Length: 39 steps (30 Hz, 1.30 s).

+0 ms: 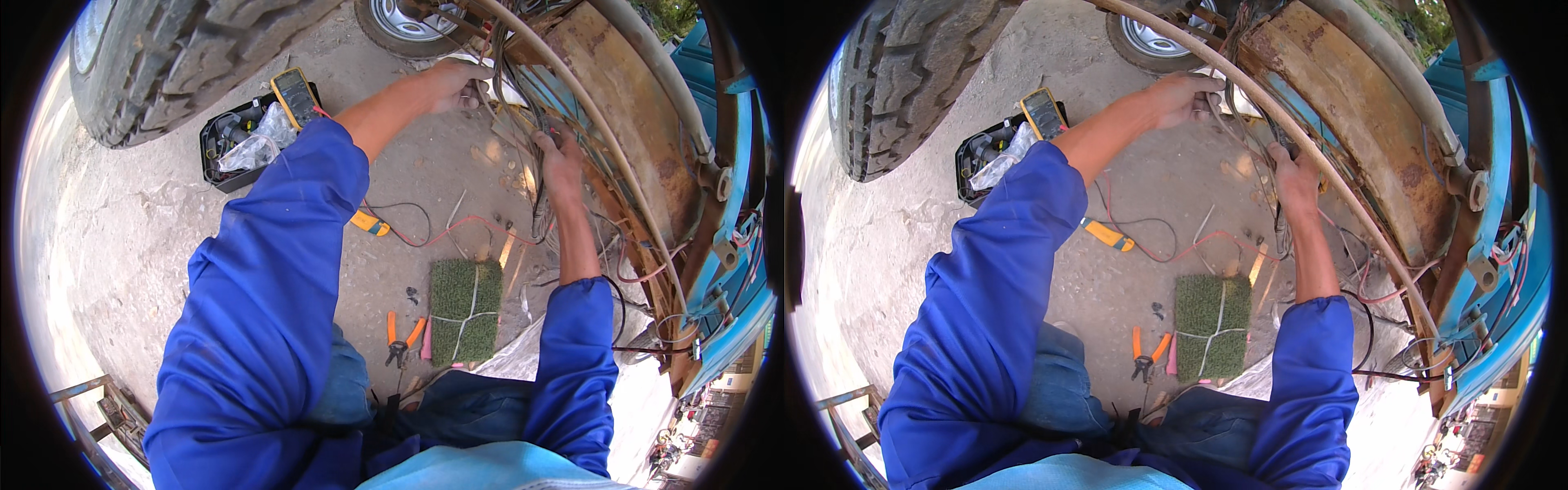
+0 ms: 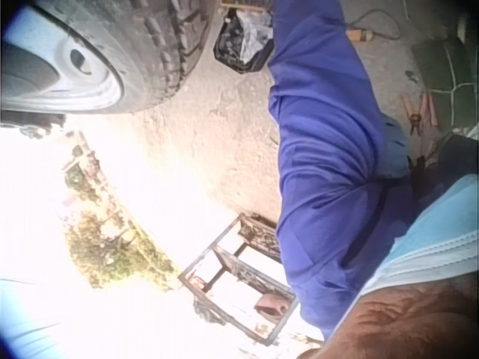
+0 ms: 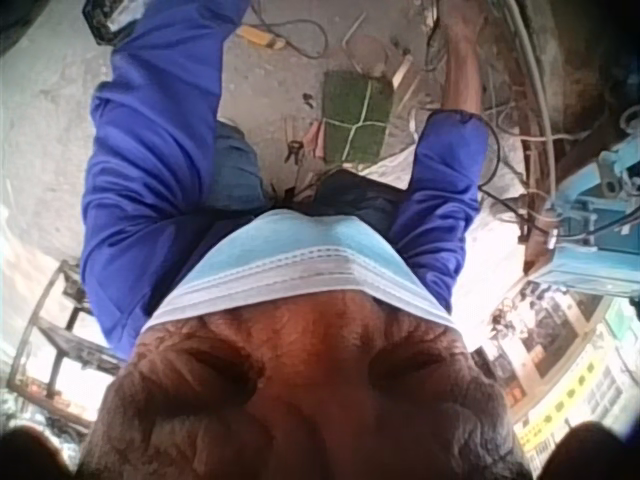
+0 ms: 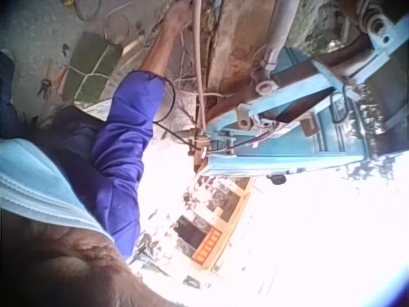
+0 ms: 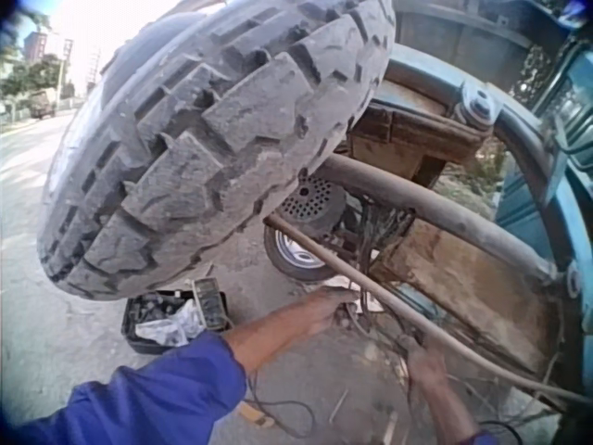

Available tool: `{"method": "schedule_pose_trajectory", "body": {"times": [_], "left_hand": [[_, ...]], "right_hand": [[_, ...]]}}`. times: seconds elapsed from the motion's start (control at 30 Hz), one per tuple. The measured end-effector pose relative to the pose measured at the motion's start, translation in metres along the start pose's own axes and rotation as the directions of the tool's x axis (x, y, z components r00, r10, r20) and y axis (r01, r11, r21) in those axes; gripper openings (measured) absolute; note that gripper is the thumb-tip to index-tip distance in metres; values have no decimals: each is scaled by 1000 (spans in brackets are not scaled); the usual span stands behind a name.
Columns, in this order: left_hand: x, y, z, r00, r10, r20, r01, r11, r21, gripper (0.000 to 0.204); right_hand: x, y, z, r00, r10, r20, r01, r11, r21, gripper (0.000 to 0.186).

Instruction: The person sits under a blue three-wheeled vehicle and works on its wiring. They strip wire insulation, twist conductors together, and connect wires to a small component using pliers and a multimeter.

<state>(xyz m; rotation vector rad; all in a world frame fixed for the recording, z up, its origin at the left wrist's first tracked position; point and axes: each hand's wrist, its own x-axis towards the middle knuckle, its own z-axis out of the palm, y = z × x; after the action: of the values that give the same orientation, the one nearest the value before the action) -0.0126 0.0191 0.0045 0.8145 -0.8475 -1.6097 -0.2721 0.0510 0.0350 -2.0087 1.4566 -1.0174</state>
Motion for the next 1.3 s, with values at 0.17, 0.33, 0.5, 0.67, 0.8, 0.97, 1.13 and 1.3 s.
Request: {"method": "schedule_pose_trajectory", "body": {"times": [0.17, 0.33, 0.5, 0.67, 0.8, 0.97, 1.13, 1.3], "left_hand": [[1, 2, 11, 996, 66, -65, -61, 996, 66, 14], [5, 6, 19, 935, 315, -163, -280, 938, 205, 18], [19, 20, 24, 826, 408, -389, -389, 912, 129, 18], [19, 19, 21, 856, 382, -347, -347, 924, 163, 18], [19, 21, 18, 882, 383, -275, -318, 913, 255, 21], [24, 23, 18, 818, 468, -334, -401, 880, 253, 24], [22, 34, 11, 818, 407, -406, -411, 908, 80, 21], [14, 37, -2, 919, 278, -278, -267, 961, 77, 15]], "right_hand": [[3, 3, 2, 989, -149, 27, 150, 987, -63, 47], [7, 1, 6, 990, -134, -39, 131, 989, -71, 42], [1, -11, 5, 987, -155, 49, 162, 958, -237, 43], [-7, -20, 5, 966, -258, 21, 246, 894, -375, 35], [-10, -17, -1, 987, -103, 123, 146, 896, -419, 34], [1, 6, 1, 991, -78, 110, 109, 944, -310, 38], [19, 21, -5, 986, -150, -71, 125, 953, -276, 44], [11, 13, -11, 996, -73, -43, 59, 960, -274, 48]]}}
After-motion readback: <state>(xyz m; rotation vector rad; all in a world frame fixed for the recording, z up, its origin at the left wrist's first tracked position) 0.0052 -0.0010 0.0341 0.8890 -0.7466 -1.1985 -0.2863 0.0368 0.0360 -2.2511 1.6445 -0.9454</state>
